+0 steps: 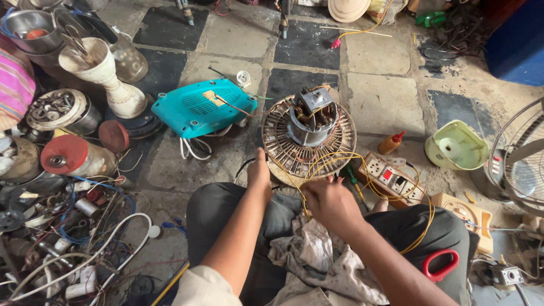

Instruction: The person repairs a fan motor by stripping and connecting wires using pliers and scissors, then applies oil from a plastic bottle to the motor shaft and rotor.

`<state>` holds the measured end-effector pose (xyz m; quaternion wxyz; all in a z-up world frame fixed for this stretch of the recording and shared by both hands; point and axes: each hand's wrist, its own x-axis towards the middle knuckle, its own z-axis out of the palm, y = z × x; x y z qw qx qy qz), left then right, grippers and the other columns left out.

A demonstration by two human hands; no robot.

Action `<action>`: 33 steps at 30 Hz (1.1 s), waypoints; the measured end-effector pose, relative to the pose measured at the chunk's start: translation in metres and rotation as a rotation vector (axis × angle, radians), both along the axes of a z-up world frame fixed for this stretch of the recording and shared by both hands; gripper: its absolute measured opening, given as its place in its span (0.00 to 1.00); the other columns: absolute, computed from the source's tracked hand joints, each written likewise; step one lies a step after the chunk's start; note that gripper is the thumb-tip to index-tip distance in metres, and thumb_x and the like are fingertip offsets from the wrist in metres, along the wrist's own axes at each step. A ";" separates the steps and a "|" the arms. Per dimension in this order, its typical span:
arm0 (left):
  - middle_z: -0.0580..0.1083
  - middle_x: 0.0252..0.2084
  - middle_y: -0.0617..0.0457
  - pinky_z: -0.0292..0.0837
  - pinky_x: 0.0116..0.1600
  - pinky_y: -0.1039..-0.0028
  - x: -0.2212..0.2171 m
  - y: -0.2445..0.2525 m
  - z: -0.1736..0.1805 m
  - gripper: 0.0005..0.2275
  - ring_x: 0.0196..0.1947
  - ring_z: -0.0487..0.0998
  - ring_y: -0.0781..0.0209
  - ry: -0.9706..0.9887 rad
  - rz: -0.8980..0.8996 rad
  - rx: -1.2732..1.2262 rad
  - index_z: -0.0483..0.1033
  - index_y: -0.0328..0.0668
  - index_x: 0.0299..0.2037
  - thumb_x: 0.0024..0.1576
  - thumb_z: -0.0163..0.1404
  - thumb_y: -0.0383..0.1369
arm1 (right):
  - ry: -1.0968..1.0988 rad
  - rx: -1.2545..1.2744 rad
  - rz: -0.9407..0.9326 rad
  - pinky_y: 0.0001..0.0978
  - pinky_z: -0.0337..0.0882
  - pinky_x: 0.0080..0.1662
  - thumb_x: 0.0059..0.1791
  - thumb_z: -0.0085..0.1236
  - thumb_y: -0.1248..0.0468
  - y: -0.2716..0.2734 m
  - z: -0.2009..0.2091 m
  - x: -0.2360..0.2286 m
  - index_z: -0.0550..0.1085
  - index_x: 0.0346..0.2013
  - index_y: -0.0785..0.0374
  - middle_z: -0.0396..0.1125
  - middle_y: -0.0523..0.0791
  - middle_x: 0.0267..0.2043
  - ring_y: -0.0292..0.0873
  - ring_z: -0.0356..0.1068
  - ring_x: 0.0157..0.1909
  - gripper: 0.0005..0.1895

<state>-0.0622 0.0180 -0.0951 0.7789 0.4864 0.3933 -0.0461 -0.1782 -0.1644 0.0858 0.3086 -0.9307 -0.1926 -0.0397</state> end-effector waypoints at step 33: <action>0.76 0.35 0.54 0.70 0.32 0.73 -0.168 -0.002 0.189 0.18 0.26 0.72 0.63 -1.140 -0.096 1.015 0.67 0.35 0.64 0.64 0.50 0.27 | 0.187 0.825 -0.126 0.29 0.74 0.40 0.57 0.49 0.65 -0.034 0.040 0.024 0.69 0.43 0.63 0.73 0.46 0.40 0.38 0.70 0.35 0.04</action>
